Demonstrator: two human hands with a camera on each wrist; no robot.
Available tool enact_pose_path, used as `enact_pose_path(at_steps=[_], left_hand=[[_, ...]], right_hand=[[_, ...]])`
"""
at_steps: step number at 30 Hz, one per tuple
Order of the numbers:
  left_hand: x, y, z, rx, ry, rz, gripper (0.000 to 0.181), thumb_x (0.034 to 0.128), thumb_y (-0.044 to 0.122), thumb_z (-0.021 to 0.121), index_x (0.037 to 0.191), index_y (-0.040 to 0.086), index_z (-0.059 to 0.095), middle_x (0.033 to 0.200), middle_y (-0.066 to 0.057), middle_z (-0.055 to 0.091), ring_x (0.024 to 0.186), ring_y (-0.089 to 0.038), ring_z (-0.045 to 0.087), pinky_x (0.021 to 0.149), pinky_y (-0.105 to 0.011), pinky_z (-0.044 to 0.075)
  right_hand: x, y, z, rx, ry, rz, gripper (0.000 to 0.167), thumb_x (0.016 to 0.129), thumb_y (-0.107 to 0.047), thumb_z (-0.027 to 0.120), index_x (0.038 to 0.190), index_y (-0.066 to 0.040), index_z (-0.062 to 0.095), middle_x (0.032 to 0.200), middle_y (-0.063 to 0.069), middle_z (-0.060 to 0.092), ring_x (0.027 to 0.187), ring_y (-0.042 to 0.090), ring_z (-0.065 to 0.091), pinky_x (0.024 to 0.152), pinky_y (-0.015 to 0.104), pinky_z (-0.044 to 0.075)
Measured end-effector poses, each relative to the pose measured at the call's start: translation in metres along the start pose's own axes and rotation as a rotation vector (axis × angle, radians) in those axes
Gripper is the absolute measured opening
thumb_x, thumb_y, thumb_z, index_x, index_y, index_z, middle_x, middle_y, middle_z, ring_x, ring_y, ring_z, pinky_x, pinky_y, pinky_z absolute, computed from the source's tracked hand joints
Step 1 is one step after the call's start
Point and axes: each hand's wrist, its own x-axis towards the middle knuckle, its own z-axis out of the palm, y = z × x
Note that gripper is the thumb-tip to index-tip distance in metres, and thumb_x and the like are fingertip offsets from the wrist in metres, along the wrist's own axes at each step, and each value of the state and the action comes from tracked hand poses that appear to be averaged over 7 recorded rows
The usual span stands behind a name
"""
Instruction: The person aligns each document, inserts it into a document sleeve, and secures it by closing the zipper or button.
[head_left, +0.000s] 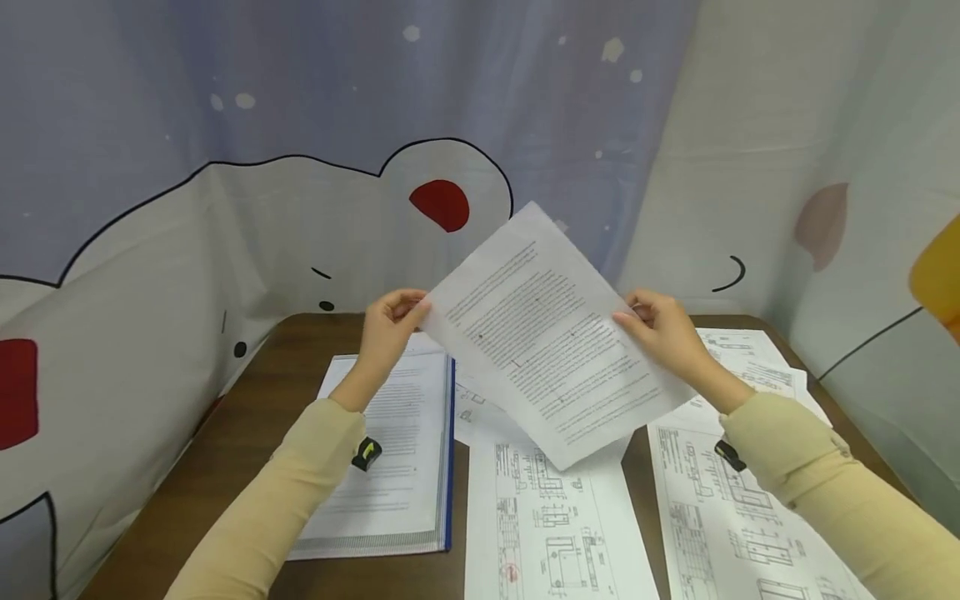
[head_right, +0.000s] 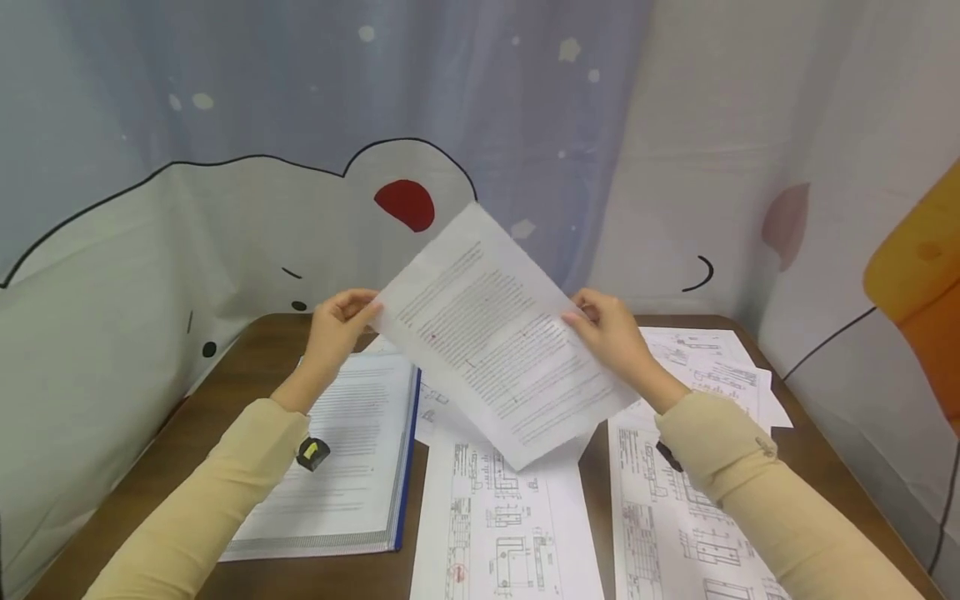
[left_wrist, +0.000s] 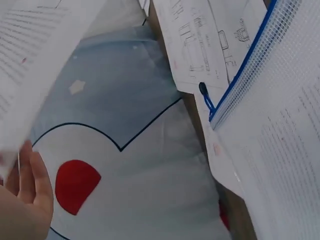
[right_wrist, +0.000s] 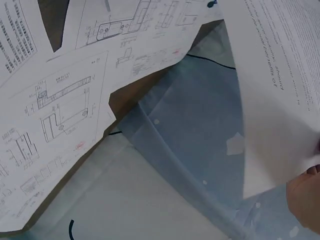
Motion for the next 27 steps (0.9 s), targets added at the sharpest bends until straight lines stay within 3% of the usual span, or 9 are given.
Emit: enact_pose_path(at_steps=[2, 4, 6, 9, 12, 14, 17, 20, 27], left_hand=[[0.001, -0.001, -0.003, -0.075, 0.067, -0.034, 0.025, 0.0919, 0.005, 0.058, 0.113, -0.008, 0.058, 0.082, 0.003, 0.069, 0.071, 0.001, 0.064, 0.070, -0.018, 0.054], [-0.001, -0.003, -0.003, -0.101, 0.070, -0.098, 0.029, 0.0948, 0.011, 0.055, 0.121, -0.003, 0.055, 0.089, 0.002, 0.071, 0.077, -0.003, 0.066, 0.074, -0.020, 0.055], [-0.005, -0.006, 0.001, -0.078, 0.003, -0.152, 0.036, 0.0983, 0.021, 0.050, 0.128, 0.001, 0.051, 0.105, -0.006, 0.070, 0.090, -0.011, 0.068, 0.080, -0.025, 0.055], [-0.012, -0.010, 0.011, -0.051, -0.136, -0.200, 0.044, 0.1008, 0.031, 0.042, 0.133, 0.003, 0.048, 0.121, -0.019, 0.063, 0.103, -0.023, 0.066, 0.086, -0.031, 0.054], [-0.019, -0.011, 0.026, -0.068, -0.233, -0.178, 0.044, 0.1015, 0.029, 0.041, 0.131, -0.003, 0.049, 0.121, -0.025, 0.060, 0.100, -0.025, 0.066, 0.085, -0.033, 0.055], [-0.022, -0.011, 0.035, -0.074, -0.261, -0.138, 0.041, 0.1007, 0.024, 0.044, 0.127, -0.006, 0.050, 0.116, -0.028, 0.061, 0.091, -0.017, 0.068, 0.080, -0.029, 0.056], [-0.025, -0.009, 0.046, -0.069, -0.246, -0.082, 0.033, 0.0988, 0.014, 0.047, 0.123, -0.008, 0.053, 0.105, -0.029, 0.065, 0.075, -0.007, 0.067, 0.065, -0.022, 0.055], [-0.026, -0.007, 0.051, -0.038, -0.189, -0.055, 0.028, 0.0973, 0.009, 0.049, 0.117, -0.009, 0.056, 0.090, -0.030, 0.067, 0.060, -0.003, 0.063, 0.053, -0.018, 0.050], [-0.025, -0.004, 0.053, -0.011, -0.167, -0.063, 0.025, 0.0971, 0.009, 0.049, 0.113, -0.009, 0.058, 0.090, -0.029, 0.067, 0.063, -0.010, 0.067, 0.054, -0.019, 0.053]], right_hand=[[-0.001, 0.002, 0.000, 0.067, 0.024, 0.047, 0.015, 0.093, -0.008, 0.058, 0.090, 0.006, 0.055, 0.081, 0.031, 0.067, 0.050, 0.005, 0.058, 0.044, 0.024, 0.048], [-0.003, 0.003, 0.000, 0.138, 0.050, 0.096, 0.019, 0.094, -0.011, 0.056, 0.091, 0.007, 0.053, 0.086, 0.033, 0.067, 0.052, 0.002, 0.060, 0.045, 0.025, 0.050], [-0.004, 0.004, 0.002, 0.222, 0.074, 0.146, 0.021, 0.095, -0.013, 0.055, 0.093, 0.008, 0.052, 0.086, 0.027, 0.069, 0.054, 0.001, 0.062, 0.048, 0.025, 0.052], [-0.005, 0.004, 0.006, 0.345, 0.090, 0.219, 0.024, 0.095, -0.017, 0.055, 0.097, 0.006, 0.049, 0.078, 0.005, 0.072, 0.059, 0.002, 0.064, 0.052, 0.025, 0.054], [-0.006, 0.002, 0.013, 0.445, 0.095, 0.276, 0.022, 0.096, -0.018, 0.054, 0.098, 0.003, 0.048, 0.071, -0.018, 0.066, 0.062, 0.002, 0.066, 0.056, 0.024, 0.055], [-0.007, 0.001, 0.016, 0.490, 0.092, 0.297, 0.021, 0.096, -0.018, 0.053, 0.099, 0.002, 0.048, 0.071, -0.022, 0.065, 0.065, 0.002, 0.067, 0.058, 0.023, 0.056], [-0.010, -0.001, 0.021, 0.523, 0.081, 0.321, 0.021, 0.097, -0.017, 0.052, 0.102, 0.002, 0.048, 0.072, -0.022, 0.065, 0.068, 0.001, 0.067, 0.063, 0.022, 0.056], [-0.013, -0.001, 0.023, 0.530, 0.064, 0.347, 0.024, 0.097, -0.018, 0.051, 0.107, 0.003, 0.047, 0.074, -0.022, 0.065, 0.070, 0.001, 0.066, 0.066, 0.020, 0.056], [-0.018, 0.002, 0.025, 0.527, 0.044, 0.380, 0.032, 0.098, -0.020, 0.050, 0.117, 0.005, 0.045, 0.076, -0.022, 0.066, 0.070, 0.000, 0.066, 0.065, 0.019, 0.054]])
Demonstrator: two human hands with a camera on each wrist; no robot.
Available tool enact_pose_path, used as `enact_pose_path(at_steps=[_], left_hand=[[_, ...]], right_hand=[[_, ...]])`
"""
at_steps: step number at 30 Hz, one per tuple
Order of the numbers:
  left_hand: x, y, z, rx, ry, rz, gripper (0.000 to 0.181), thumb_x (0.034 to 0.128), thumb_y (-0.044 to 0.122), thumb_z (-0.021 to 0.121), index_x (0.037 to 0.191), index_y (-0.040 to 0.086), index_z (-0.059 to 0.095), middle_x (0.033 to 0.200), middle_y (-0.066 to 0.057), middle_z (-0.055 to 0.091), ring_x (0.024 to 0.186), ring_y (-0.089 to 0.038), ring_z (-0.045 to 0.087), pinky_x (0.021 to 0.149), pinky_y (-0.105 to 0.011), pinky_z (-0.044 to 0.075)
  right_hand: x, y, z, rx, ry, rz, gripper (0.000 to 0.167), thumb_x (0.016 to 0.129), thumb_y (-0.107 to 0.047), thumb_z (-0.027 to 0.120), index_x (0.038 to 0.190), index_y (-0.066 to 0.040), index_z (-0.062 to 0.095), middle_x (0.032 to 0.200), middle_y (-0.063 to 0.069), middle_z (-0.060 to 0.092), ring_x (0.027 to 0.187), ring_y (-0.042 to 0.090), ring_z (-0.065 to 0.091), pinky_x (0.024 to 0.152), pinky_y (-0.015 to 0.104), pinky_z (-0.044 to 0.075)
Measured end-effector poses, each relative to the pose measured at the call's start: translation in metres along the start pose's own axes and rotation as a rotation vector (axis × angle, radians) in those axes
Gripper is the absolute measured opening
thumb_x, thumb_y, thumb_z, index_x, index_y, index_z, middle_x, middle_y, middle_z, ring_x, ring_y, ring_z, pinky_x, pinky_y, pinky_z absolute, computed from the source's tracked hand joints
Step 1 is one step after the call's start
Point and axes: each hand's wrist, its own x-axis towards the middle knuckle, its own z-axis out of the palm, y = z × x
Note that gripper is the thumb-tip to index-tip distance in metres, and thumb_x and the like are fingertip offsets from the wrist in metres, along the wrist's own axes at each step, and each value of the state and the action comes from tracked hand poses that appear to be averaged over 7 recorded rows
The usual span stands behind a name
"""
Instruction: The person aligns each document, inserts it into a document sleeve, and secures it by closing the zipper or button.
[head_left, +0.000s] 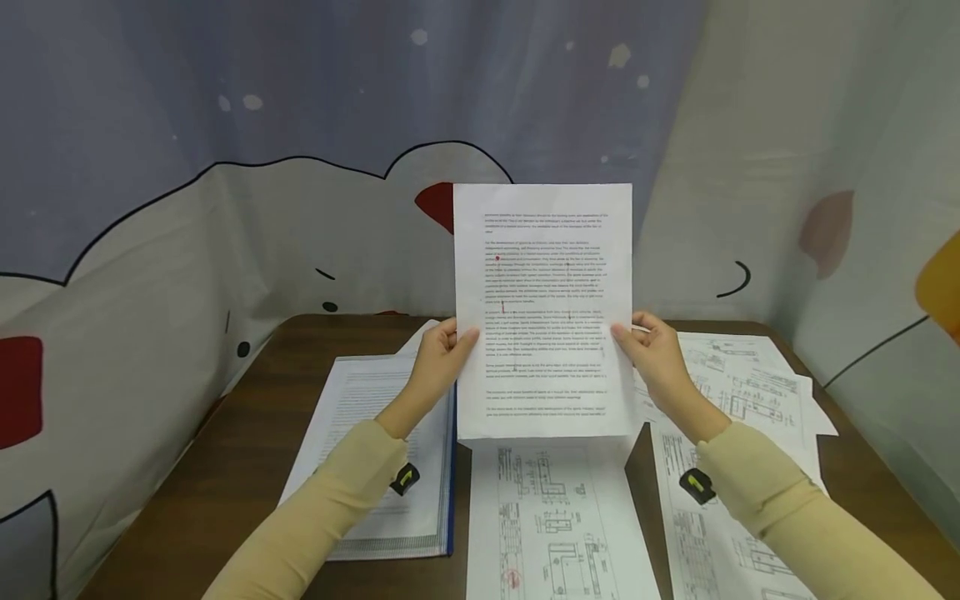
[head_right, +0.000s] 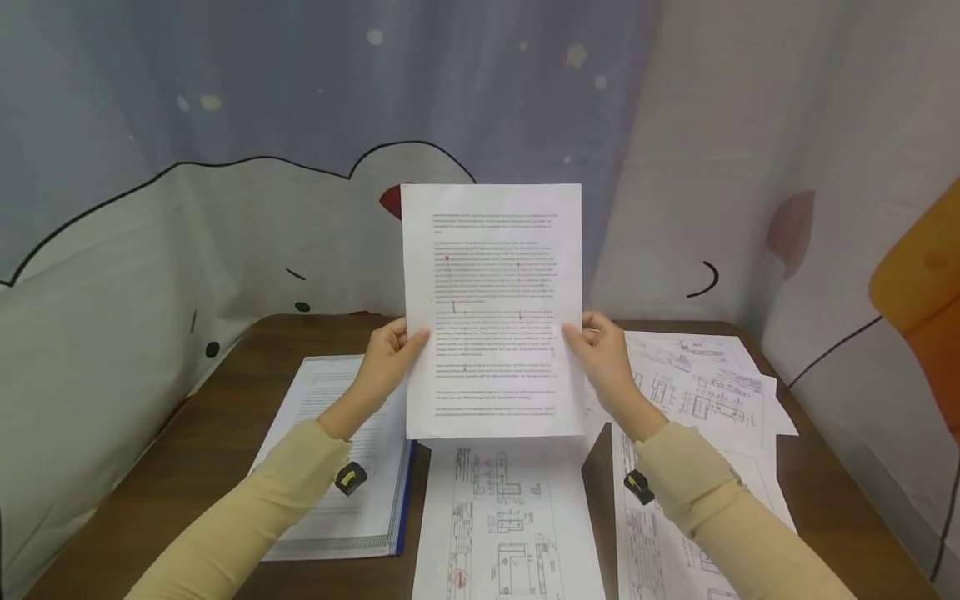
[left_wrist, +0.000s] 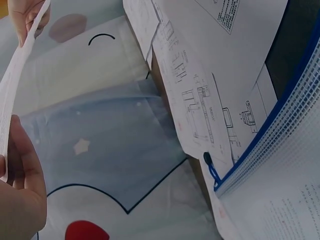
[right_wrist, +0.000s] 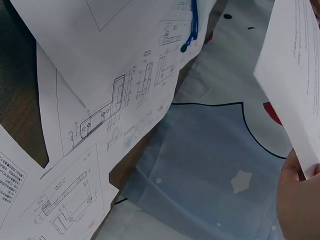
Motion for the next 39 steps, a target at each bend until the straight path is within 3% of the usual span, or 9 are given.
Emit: enact_pose_path(at_steps=[5, 8, 14, 22, 25, 30, 32, 35, 39], left_hand=[[-0.001, -0.002, 0.000, 0.018, -0.008, -0.023, 0.026, 0.0973, 0.010, 0.049, 0.114, -0.008, 0.058, 0.094, -0.028, 0.068, 0.070, -0.020, 0.070, 0.057, -0.022, 0.055], [-0.002, -0.004, 0.000, 0.015, -0.014, -0.063, 0.027, 0.0973, 0.011, 0.049, 0.115, -0.007, 0.058, 0.095, -0.027, 0.068, 0.069, -0.018, 0.070, 0.057, -0.022, 0.055], [-0.005, -0.010, 0.003, 0.017, -0.032, -0.134, 0.030, 0.0969, 0.013, 0.051, 0.120, -0.005, 0.057, 0.095, -0.026, 0.068, 0.066, -0.013, 0.068, 0.055, -0.020, 0.052], [-0.001, -0.038, -0.004, 0.105, -0.025, -0.193, 0.033, 0.0997, 0.020, 0.046, 0.122, -0.004, 0.051, 0.077, -0.022, 0.067, 0.050, -0.008, 0.057, 0.050, -0.019, 0.049], [-0.003, -0.051, -0.009, 0.264, -0.050, -0.211, 0.029, 0.0989, 0.021, 0.048, 0.118, 0.000, 0.053, 0.067, -0.015, 0.064, 0.049, -0.012, 0.058, 0.049, -0.019, 0.049], [-0.017, -0.072, -0.012, 0.801, -0.213, -0.164, 0.015, 0.0911, 0.020, 0.061, 0.094, 0.007, 0.057, 0.059, -0.002, 0.056, 0.049, -0.011, 0.047, 0.046, -0.020, 0.035], [-0.024, -0.080, -0.011, 0.953, -0.280, -0.149, 0.018, 0.0876, 0.022, 0.066, 0.085, 0.008, 0.056, 0.060, -0.001, 0.054, 0.051, -0.011, 0.044, 0.047, -0.021, 0.034], [-0.033, -0.089, -0.008, 1.042, -0.327, -0.164, 0.025, 0.0851, 0.027, 0.068, 0.076, 0.009, 0.054, 0.063, -0.001, 0.056, 0.053, -0.012, 0.048, 0.049, -0.023, 0.037], [-0.040, -0.099, -0.003, 1.095, -0.310, -0.188, 0.032, 0.0851, 0.033, 0.067, 0.073, 0.006, 0.056, 0.062, -0.004, 0.057, 0.053, -0.014, 0.050, 0.048, -0.026, 0.041]], right_hand=[[0.000, 0.001, -0.002, 0.007, -0.015, 0.010, 0.037, 0.098, -0.028, 0.049, 0.119, 0.002, 0.046, 0.079, -0.022, 0.066, 0.075, 0.001, 0.067, 0.068, 0.020, 0.055], [0.000, 0.001, -0.004, -0.026, -0.041, 0.030, 0.043, 0.098, -0.032, 0.049, 0.125, 0.002, 0.045, 0.080, -0.020, 0.067, 0.074, 0.002, 0.067, 0.067, 0.022, 0.055], [-0.002, 0.012, -0.003, -0.120, -0.046, 0.077, 0.051, 0.098, -0.030, 0.049, 0.136, 0.001, 0.039, 0.091, 0.004, 0.071, 0.069, 0.006, 0.068, 0.064, 0.027, 0.057], [-0.008, 0.033, 0.005, -0.193, 0.002, 0.187, 0.054, 0.099, -0.027, 0.046, 0.140, 0.005, 0.033, 0.109, 0.024, 0.065, 0.070, 0.007, 0.068, 0.064, 0.025, 0.057], [-0.010, 0.044, 0.008, -0.205, -0.008, 0.213, 0.051, 0.099, -0.024, 0.046, 0.138, 0.008, 0.035, 0.107, 0.025, 0.066, 0.070, 0.009, 0.068, 0.063, 0.025, 0.057], [-0.016, 0.060, 0.012, -0.200, -0.042, 0.254, 0.049, 0.099, -0.020, 0.047, 0.135, 0.011, 0.037, 0.102, 0.023, 0.067, 0.070, 0.011, 0.069, 0.062, 0.026, 0.057], [-0.018, 0.065, 0.014, -0.195, -0.055, 0.264, 0.049, 0.098, -0.019, 0.047, 0.135, 0.012, 0.037, 0.102, 0.024, 0.067, 0.071, 0.013, 0.069, 0.062, 0.026, 0.057], [-0.021, 0.068, 0.017, -0.186, -0.071, 0.272, 0.046, 0.098, -0.016, 0.047, 0.133, 0.012, 0.039, 0.102, 0.024, 0.067, 0.072, 0.017, 0.071, 0.062, 0.028, 0.057], [-0.024, 0.072, 0.019, -0.187, -0.088, 0.290, 0.045, 0.098, -0.016, 0.048, 0.132, 0.013, 0.041, 0.099, 0.023, 0.068, 0.072, 0.018, 0.071, 0.062, 0.028, 0.057]])
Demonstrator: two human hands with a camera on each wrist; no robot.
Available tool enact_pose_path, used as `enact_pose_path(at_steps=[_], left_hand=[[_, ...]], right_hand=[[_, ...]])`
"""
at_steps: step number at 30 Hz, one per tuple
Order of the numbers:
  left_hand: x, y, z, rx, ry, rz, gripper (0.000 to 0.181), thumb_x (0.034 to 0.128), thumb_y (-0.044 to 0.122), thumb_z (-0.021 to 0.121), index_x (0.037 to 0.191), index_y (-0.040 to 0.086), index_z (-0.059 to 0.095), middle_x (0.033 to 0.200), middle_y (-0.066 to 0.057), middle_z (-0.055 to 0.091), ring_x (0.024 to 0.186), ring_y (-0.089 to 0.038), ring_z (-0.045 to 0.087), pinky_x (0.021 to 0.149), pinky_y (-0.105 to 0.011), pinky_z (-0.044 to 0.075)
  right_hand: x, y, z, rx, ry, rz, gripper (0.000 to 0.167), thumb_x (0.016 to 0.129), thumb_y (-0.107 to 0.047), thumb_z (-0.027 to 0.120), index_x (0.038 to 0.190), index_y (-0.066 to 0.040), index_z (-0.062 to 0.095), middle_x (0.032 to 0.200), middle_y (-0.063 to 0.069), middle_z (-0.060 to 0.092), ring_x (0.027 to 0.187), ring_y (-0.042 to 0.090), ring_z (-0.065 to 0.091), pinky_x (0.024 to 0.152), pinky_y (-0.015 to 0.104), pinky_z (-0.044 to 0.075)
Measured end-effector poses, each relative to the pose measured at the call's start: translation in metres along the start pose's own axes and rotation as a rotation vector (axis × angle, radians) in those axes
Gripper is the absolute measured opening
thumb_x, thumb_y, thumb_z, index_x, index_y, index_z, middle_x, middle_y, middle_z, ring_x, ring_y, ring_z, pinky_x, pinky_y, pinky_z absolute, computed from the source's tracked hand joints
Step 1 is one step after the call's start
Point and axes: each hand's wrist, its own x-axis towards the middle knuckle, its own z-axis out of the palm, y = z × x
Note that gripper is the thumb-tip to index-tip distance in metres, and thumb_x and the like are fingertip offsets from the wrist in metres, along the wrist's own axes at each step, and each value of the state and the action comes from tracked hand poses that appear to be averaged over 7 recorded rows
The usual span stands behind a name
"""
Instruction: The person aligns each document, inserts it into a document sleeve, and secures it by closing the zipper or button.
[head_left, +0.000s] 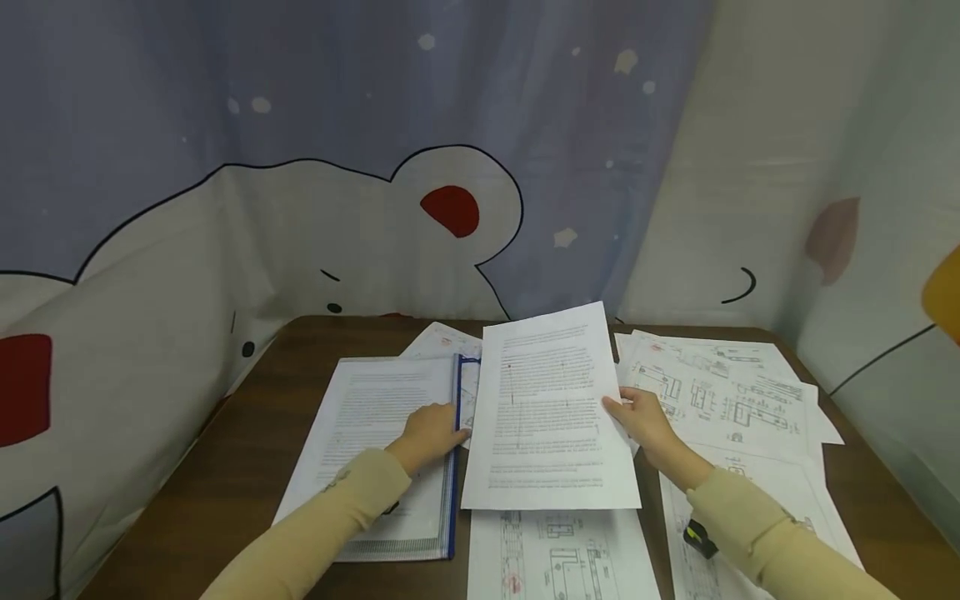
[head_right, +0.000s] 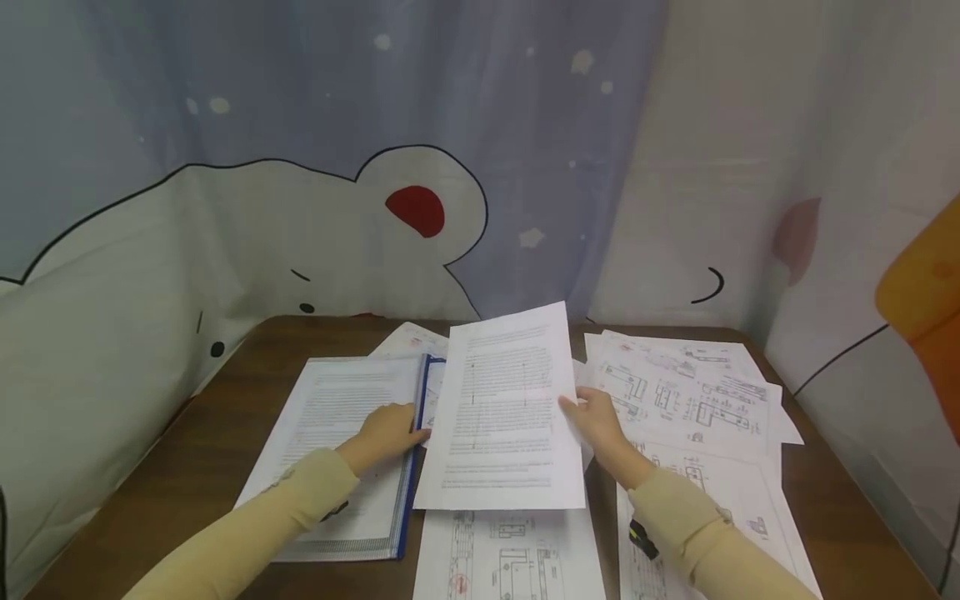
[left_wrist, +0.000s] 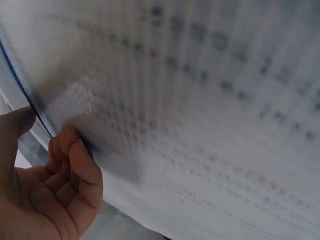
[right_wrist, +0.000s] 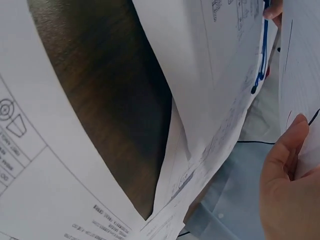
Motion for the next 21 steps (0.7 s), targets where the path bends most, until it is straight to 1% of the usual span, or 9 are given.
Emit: enact_pose_path(at_steps=[2, 4, 6, 8, 11, 13, 17, 21], left_hand=[[0.000, 0.001, 0.004, 0.022, -0.003, -0.019, 0.034, 0.0866, 0.034, 0.065, 0.074, 0.004, 0.058, 0.062, -0.006, 0.058, 0.053, -0.015, 0.051, 0.048, -0.027, 0.043], [-0.001, 0.001, 0.006, 0.025, -0.001, -0.028, 0.033, 0.0885, 0.031, 0.063, 0.075, 0.002, 0.059, 0.063, -0.007, 0.059, 0.053, -0.016, 0.053, 0.049, -0.029, 0.046], [-0.001, 0.002, 0.007, 0.025, 0.007, -0.020, 0.030, 0.0904, 0.027, 0.060, 0.076, 0.000, 0.059, 0.064, -0.009, 0.059, 0.054, -0.018, 0.054, 0.050, -0.031, 0.047], [0.000, 0.003, 0.008, 0.031, 0.013, 0.001, 0.026, 0.0914, 0.021, 0.057, 0.075, 0.000, 0.058, 0.064, -0.009, 0.058, 0.054, -0.019, 0.053, 0.051, -0.033, 0.048], [0.000, 0.003, 0.010, 0.042, 0.030, 0.026, 0.022, 0.0895, 0.015, 0.054, 0.072, 0.002, 0.056, 0.063, -0.008, 0.056, 0.054, -0.018, 0.050, 0.050, -0.034, 0.047], [0.000, 0.003, 0.010, 0.040, 0.033, 0.031, 0.020, 0.0880, 0.012, 0.053, 0.070, 0.003, 0.054, 0.061, -0.007, 0.054, 0.052, -0.017, 0.048, 0.048, -0.033, 0.046], [0.000, 0.003, 0.006, -0.020, 0.036, 0.012, 0.018, 0.0863, 0.011, 0.055, 0.070, 0.004, 0.054, 0.062, -0.006, 0.055, 0.053, -0.017, 0.047, 0.049, -0.031, 0.043], [-0.001, 0.003, -0.001, -0.098, -0.004, -0.030, 0.022, 0.0887, 0.013, 0.056, 0.068, 0.006, 0.051, 0.062, -0.004, 0.052, 0.055, -0.016, 0.045, 0.049, -0.028, 0.037]], right_hand=[[0.000, 0.002, 0.000, -0.006, -0.010, 0.002, 0.045, 0.097, -0.015, 0.048, 0.131, 0.013, 0.041, 0.097, 0.022, 0.069, 0.071, 0.018, 0.070, 0.062, 0.028, 0.057], [0.000, 0.004, -0.001, -0.010, -0.022, 0.002, 0.044, 0.098, -0.016, 0.047, 0.130, 0.014, 0.042, 0.096, 0.022, 0.069, 0.071, 0.018, 0.071, 0.062, 0.029, 0.057], [0.000, 0.006, -0.002, -0.007, -0.031, 0.004, 0.043, 0.098, -0.016, 0.047, 0.130, 0.013, 0.043, 0.097, 0.022, 0.069, 0.072, 0.019, 0.071, 0.063, 0.030, 0.058], [0.000, 0.007, -0.002, -0.008, -0.039, 0.011, 0.044, 0.098, -0.017, 0.047, 0.130, 0.013, 0.043, 0.098, 0.022, 0.069, 0.073, 0.020, 0.071, 0.063, 0.030, 0.058], [0.000, 0.009, -0.002, -0.010, -0.052, 0.025, 0.045, 0.098, -0.019, 0.046, 0.130, 0.012, 0.043, 0.100, 0.022, 0.069, 0.075, 0.021, 0.071, 0.065, 0.031, 0.058], [0.000, 0.010, -0.002, -0.010, -0.066, 0.025, 0.045, 0.098, -0.019, 0.046, 0.130, 0.012, 0.043, 0.100, 0.022, 0.069, 0.075, 0.021, 0.071, 0.065, 0.031, 0.058], [-0.002, 0.010, -0.001, -0.001, -0.093, 0.012, 0.044, 0.098, -0.018, 0.045, 0.129, 0.013, 0.043, 0.098, 0.021, 0.069, 0.075, 0.022, 0.072, 0.065, 0.032, 0.058], [-0.003, 0.011, -0.001, 0.018, -0.121, 0.016, 0.044, 0.098, -0.018, 0.045, 0.130, 0.012, 0.043, 0.097, 0.019, 0.070, 0.074, 0.021, 0.072, 0.065, 0.032, 0.058]])
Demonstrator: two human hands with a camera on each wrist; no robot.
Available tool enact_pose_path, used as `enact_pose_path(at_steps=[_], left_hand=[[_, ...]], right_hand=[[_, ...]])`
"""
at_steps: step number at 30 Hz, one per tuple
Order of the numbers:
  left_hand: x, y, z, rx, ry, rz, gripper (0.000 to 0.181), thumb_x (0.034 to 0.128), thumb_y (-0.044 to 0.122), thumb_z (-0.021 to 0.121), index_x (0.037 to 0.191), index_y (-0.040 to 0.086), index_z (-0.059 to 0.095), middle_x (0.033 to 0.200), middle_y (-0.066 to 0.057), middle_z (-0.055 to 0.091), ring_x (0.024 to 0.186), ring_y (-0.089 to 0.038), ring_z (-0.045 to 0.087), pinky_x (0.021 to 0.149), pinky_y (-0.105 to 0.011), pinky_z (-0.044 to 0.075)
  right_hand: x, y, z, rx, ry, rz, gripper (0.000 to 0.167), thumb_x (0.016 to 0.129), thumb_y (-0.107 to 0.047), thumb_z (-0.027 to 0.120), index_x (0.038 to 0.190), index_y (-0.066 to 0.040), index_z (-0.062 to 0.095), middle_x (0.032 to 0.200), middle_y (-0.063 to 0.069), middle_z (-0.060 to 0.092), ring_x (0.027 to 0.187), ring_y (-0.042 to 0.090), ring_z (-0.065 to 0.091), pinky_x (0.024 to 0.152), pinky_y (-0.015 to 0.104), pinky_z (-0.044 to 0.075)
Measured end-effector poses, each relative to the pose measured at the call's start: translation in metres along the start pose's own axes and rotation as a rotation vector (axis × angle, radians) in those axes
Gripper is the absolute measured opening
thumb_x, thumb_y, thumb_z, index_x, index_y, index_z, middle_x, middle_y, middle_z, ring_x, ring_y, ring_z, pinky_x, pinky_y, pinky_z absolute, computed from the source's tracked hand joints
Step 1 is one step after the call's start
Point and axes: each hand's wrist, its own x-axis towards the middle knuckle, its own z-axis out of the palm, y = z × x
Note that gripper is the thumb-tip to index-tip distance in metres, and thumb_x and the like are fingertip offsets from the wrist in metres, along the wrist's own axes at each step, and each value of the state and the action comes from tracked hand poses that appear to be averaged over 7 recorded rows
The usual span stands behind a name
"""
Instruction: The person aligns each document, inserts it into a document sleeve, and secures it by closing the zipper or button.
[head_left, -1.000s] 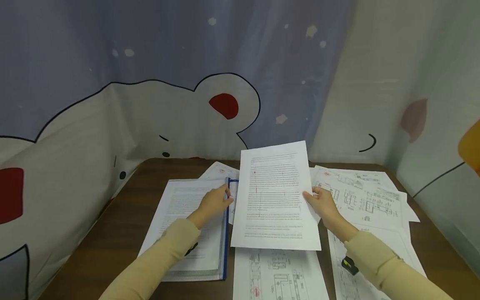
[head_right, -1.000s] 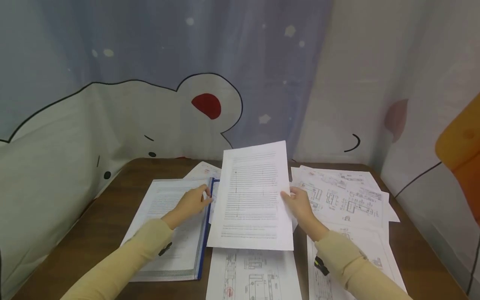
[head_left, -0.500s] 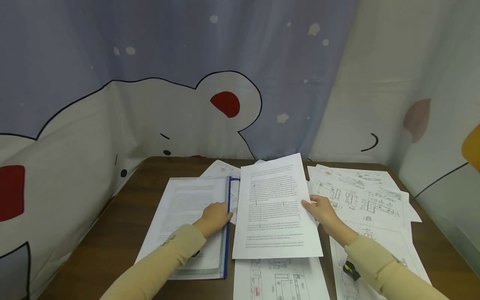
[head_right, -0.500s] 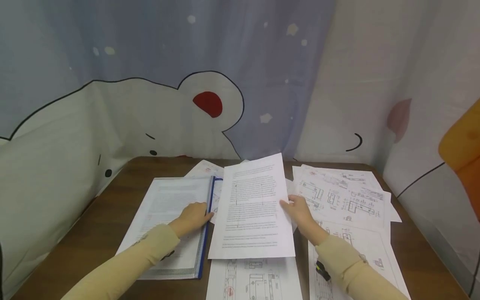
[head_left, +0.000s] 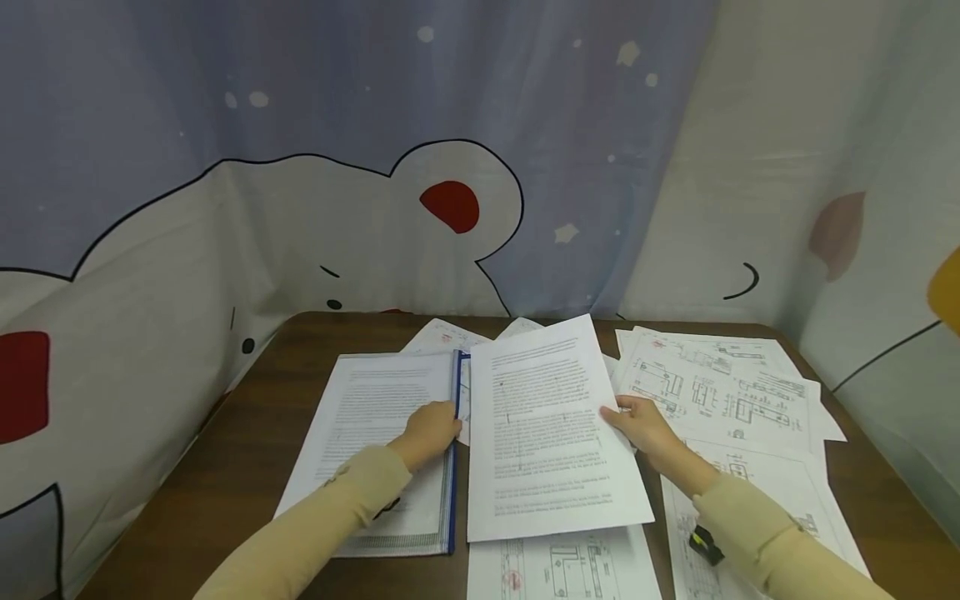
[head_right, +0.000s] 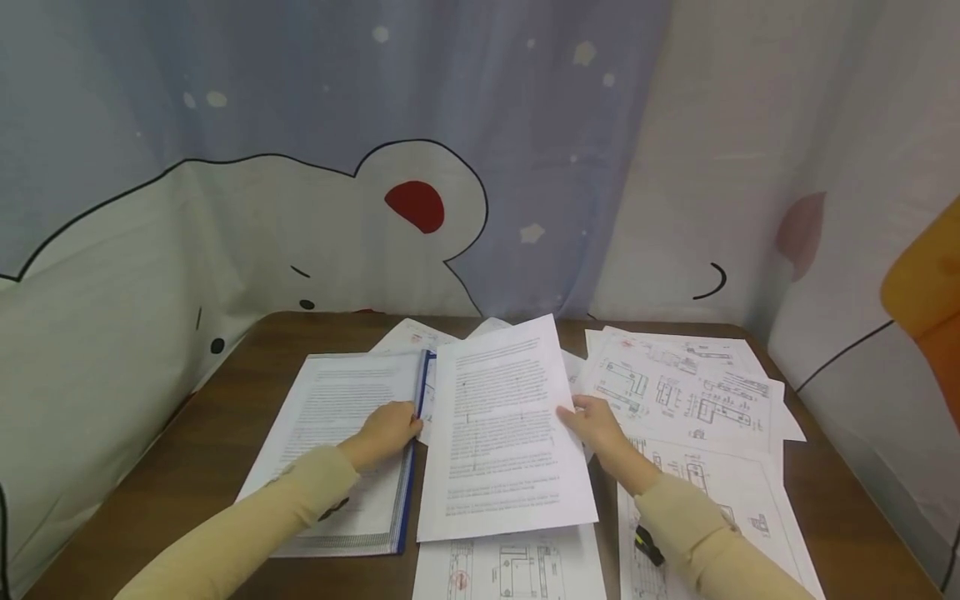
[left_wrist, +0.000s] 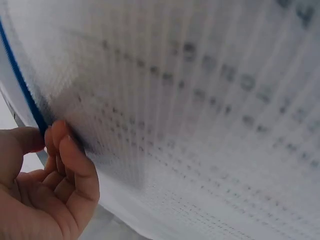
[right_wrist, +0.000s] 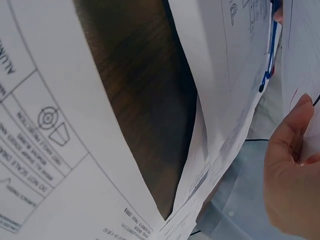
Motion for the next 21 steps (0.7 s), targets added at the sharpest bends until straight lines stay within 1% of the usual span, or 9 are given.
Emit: enact_pose_path(at_steps=[5, 7, 9, 10, 12, 15, 17, 19, 21], left_hand=[[-0.001, 0.002, -0.007, -0.098, -0.043, -0.043, 0.029, 0.0896, 0.013, 0.055, 0.063, 0.009, 0.044, 0.059, -0.002, 0.044, 0.052, -0.015, 0.043, 0.048, -0.023, 0.032], [-0.002, 0.002, -0.007, -0.117, -0.051, -0.044, 0.027, 0.0895, 0.012, 0.054, 0.064, 0.008, 0.045, 0.060, -0.003, 0.044, 0.053, -0.016, 0.044, 0.048, -0.024, 0.034], [-0.002, 0.001, -0.005, -0.092, -0.053, -0.033, 0.024, 0.0885, 0.011, 0.053, 0.066, 0.006, 0.047, 0.061, -0.004, 0.046, 0.054, -0.016, 0.045, 0.049, -0.025, 0.037], [-0.003, 0.001, -0.003, -0.054, -0.046, -0.019, 0.023, 0.0880, 0.010, 0.053, 0.066, 0.005, 0.049, 0.062, -0.004, 0.047, 0.055, -0.016, 0.045, 0.050, -0.026, 0.038], [-0.003, 0.000, 0.001, 0.085, -0.023, 0.038, 0.022, 0.0886, 0.011, 0.056, 0.068, 0.003, 0.054, 0.063, -0.005, 0.052, 0.056, -0.017, 0.050, 0.052, -0.026, 0.046], [-0.004, -0.002, 0.004, 0.373, 0.106, 0.152, 0.018, 0.0850, 0.013, 0.065, 0.070, 0.005, 0.061, 0.065, -0.005, 0.062, 0.059, -0.016, 0.060, 0.056, -0.027, 0.053], [-0.005, -0.002, 0.004, 0.508, 0.175, 0.190, 0.014, 0.0817, 0.014, 0.070, 0.072, 0.006, 0.064, 0.068, -0.005, 0.066, 0.063, -0.016, 0.065, 0.059, -0.026, 0.056], [-0.006, -0.001, 0.001, 0.536, 0.183, 0.178, 0.014, 0.0816, 0.014, 0.071, 0.073, 0.006, 0.064, 0.070, -0.006, 0.068, 0.066, -0.017, 0.067, 0.059, -0.027, 0.056], [-0.007, 0.001, -0.004, 0.475, 0.121, 0.139, 0.014, 0.0850, 0.012, 0.067, 0.075, 0.003, 0.064, 0.072, -0.009, 0.067, 0.068, -0.021, 0.067, 0.060, -0.030, 0.057]], right_hand=[[0.000, 0.001, -0.001, 0.003, -0.017, -0.007, 0.044, 0.098, -0.019, 0.045, 0.131, 0.011, 0.042, 0.097, 0.019, 0.070, 0.074, 0.021, 0.072, 0.065, 0.033, 0.058], [0.000, 0.002, -0.002, 0.007, -0.017, -0.003, 0.044, 0.098, -0.019, 0.045, 0.131, 0.010, 0.043, 0.097, 0.019, 0.070, 0.074, 0.022, 0.072, 0.065, 0.033, 0.058], [0.000, 0.003, -0.002, 0.009, -0.018, 0.002, 0.044, 0.099, -0.019, 0.045, 0.132, 0.010, 0.042, 0.097, 0.018, 0.070, 0.074, 0.021, 0.072, 0.065, 0.033, 0.058], [0.000, 0.004, -0.002, 0.011, -0.019, 0.005, 0.044, 0.099, -0.019, 0.045, 0.132, 0.010, 0.042, 0.097, 0.018, 0.071, 0.074, 0.021, 0.072, 0.066, 0.033, 0.058], [0.001, 0.005, -0.002, 0.016, -0.018, 0.008, 0.044, 0.099, -0.019, 0.045, 0.131, 0.010, 0.043, 0.097, 0.017, 0.071, 0.075, 0.021, 0.072, 0.066, 0.033, 0.058], [0.001, 0.005, -0.002, 0.022, -0.021, 0.005, 0.043, 0.099, -0.019, 0.044, 0.131, 0.010, 0.043, 0.099, 0.018, 0.070, 0.076, 0.022, 0.072, 0.067, 0.033, 0.058], [0.000, 0.005, -0.003, 0.031, -0.022, 0.003, 0.043, 0.099, -0.019, 0.044, 0.131, 0.010, 0.043, 0.099, 0.018, 0.070, 0.077, 0.022, 0.072, 0.067, 0.033, 0.058], [0.000, 0.005, -0.004, 0.037, -0.031, -0.005, 0.043, 0.099, -0.018, 0.044, 0.131, 0.010, 0.042, 0.101, 0.019, 0.070, 0.078, 0.022, 0.072, 0.067, 0.033, 0.058], [-0.001, 0.004, -0.005, 0.041, -0.037, -0.012, 0.044, 0.099, -0.018, 0.044, 0.132, 0.011, 0.041, 0.101, 0.019, 0.069, 0.078, 0.022, 0.072, 0.067, 0.033, 0.058]])
